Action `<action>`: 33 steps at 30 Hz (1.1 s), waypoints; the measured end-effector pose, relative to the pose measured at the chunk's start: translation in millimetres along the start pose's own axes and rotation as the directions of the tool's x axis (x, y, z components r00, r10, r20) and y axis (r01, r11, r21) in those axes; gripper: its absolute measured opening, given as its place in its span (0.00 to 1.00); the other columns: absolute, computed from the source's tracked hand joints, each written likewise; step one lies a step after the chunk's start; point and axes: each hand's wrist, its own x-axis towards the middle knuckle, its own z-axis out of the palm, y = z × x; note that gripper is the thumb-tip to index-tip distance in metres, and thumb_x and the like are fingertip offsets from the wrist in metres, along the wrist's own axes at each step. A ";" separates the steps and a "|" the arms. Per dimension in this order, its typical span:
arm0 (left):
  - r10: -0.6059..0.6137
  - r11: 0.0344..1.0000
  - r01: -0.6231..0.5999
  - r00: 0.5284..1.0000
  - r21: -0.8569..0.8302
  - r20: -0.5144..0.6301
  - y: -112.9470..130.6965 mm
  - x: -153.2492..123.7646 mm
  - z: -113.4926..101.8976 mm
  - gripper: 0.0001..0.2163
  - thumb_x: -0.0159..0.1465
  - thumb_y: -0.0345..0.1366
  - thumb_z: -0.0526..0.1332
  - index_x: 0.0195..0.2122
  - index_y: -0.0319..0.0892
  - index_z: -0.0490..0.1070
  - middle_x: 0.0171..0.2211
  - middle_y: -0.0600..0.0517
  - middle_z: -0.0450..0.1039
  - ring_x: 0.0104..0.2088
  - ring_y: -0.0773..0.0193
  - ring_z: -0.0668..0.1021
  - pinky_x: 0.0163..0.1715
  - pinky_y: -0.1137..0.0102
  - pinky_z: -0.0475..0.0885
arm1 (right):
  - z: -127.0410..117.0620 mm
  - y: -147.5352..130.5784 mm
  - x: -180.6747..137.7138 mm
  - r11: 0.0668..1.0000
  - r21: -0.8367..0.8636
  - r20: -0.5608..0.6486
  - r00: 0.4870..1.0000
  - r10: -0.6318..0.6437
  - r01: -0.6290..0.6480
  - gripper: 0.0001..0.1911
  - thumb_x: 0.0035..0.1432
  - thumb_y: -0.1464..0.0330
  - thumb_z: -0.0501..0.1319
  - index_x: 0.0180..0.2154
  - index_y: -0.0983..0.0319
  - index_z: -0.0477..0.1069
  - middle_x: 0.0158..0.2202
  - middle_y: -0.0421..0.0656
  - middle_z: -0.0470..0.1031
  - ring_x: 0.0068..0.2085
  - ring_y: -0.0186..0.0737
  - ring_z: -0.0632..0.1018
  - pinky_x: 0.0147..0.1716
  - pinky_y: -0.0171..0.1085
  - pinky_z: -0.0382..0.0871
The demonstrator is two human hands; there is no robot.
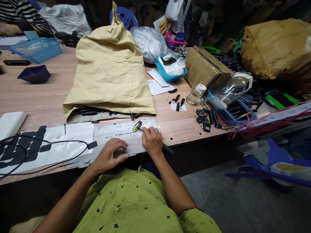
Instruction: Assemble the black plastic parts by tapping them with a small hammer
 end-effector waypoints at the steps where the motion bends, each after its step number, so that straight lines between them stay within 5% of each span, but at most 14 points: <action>1: -0.066 0.998 0.065 0.996 -0.024 -0.053 -1.6 13.3 -3.3 0.10 0.63 0.45 0.61 0.34 0.45 0.76 0.38 0.48 0.79 0.40 0.56 0.77 0.44 0.62 0.72 | 0.3 -0.3 0.1 1.000 0.002 0.002 1.000 0.003 -0.003 0.13 0.67 0.69 0.55 0.46 0.57 0.77 0.34 0.46 0.71 0.37 0.44 0.68 0.35 0.40 0.59; 3: -0.196 0.981 0.193 0.966 -0.034 -0.169 -5.3 45.0 -8.0 0.13 0.65 0.46 0.57 0.33 0.44 0.76 0.33 0.49 0.78 0.34 0.59 0.76 0.36 0.65 0.72 | 0.9 -0.7 0.4 1.000 -0.002 -0.002 1.000 0.004 -0.004 0.13 0.67 0.69 0.55 0.46 0.57 0.77 0.34 0.46 0.71 0.37 0.44 0.69 0.36 0.40 0.59; 8: -0.385 0.899 0.428 0.876 0.098 -0.292 -7.1 122.0 -6.1 0.13 0.64 0.43 0.57 0.32 0.43 0.78 0.35 0.46 0.80 0.37 0.55 0.79 0.35 0.65 0.70 | 2.0 -1.7 1.1 0.999 -0.029 -0.033 0.999 -0.026 0.025 0.11 0.66 0.69 0.56 0.45 0.58 0.77 0.33 0.45 0.72 0.37 0.43 0.69 0.36 0.39 0.60; 13: -0.467 0.826 0.545 0.806 0.147 -0.364 -5.9 150.0 2.0 0.10 0.59 0.43 0.61 0.32 0.44 0.79 0.39 0.42 0.81 0.39 0.48 0.80 0.34 0.62 0.70 | 3.3 -2.9 1.1 1.000 -0.022 -0.017 1.000 -0.009 0.009 0.11 0.66 0.69 0.57 0.45 0.57 0.77 0.34 0.45 0.72 0.37 0.43 0.69 0.36 0.39 0.60; 20: -0.418 0.852 0.492 0.845 0.179 -0.333 -24.4 112.7 -13.7 0.06 0.55 0.39 0.64 0.33 0.47 0.77 0.37 0.50 0.81 0.38 0.52 0.79 0.31 0.66 0.68 | 5.5 -4.0 0.8 1.000 -0.005 -0.012 1.000 0.009 -0.009 0.11 0.66 0.69 0.56 0.45 0.57 0.77 0.34 0.45 0.71 0.38 0.44 0.68 0.37 0.39 0.60; 24: -0.378 0.908 0.405 0.902 0.107 -0.208 -28.8 74.9 -23.4 0.08 0.55 0.39 0.64 0.36 0.47 0.77 0.31 0.53 0.79 0.33 0.57 0.77 0.31 0.67 0.68 | 5.0 -4.4 0.6 1.000 -0.011 -0.023 1.000 0.006 -0.006 0.11 0.66 0.69 0.56 0.44 0.57 0.77 0.34 0.46 0.71 0.38 0.44 0.68 0.37 0.39 0.60; 28: -0.233 0.967 0.243 0.965 0.074 -0.119 -29.0 49.1 -15.4 0.09 0.57 0.39 0.63 0.38 0.45 0.78 0.34 0.52 0.77 0.34 0.59 0.76 0.36 0.66 0.71 | 3.9 -1.7 0.9 1.000 -0.013 -0.016 1.000 0.002 -0.002 0.11 0.66 0.69 0.56 0.44 0.57 0.77 0.34 0.45 0.71 0.37 0.44 0.69 0.36 0.39 0.60; 33: -0.132 0.985 0.148 0.977 0.088 -0.170 -31.6 43.1 -1.3 0.08 0.61 0.38 0.62 0.40 0.45 0.78 0.35 0.51 0.76 0.37 0.58 0.76 0.41 0.63 0.71 | 1.1 6.3 2.5 0.996 0.094 0.007 1.000 0.013 -0.013 0.12 0.67 0.68 0.56 0.45 0.57 0.78 0.34 0.45 0.73 0.37 0.44 0.71 0.36 0.39 0.64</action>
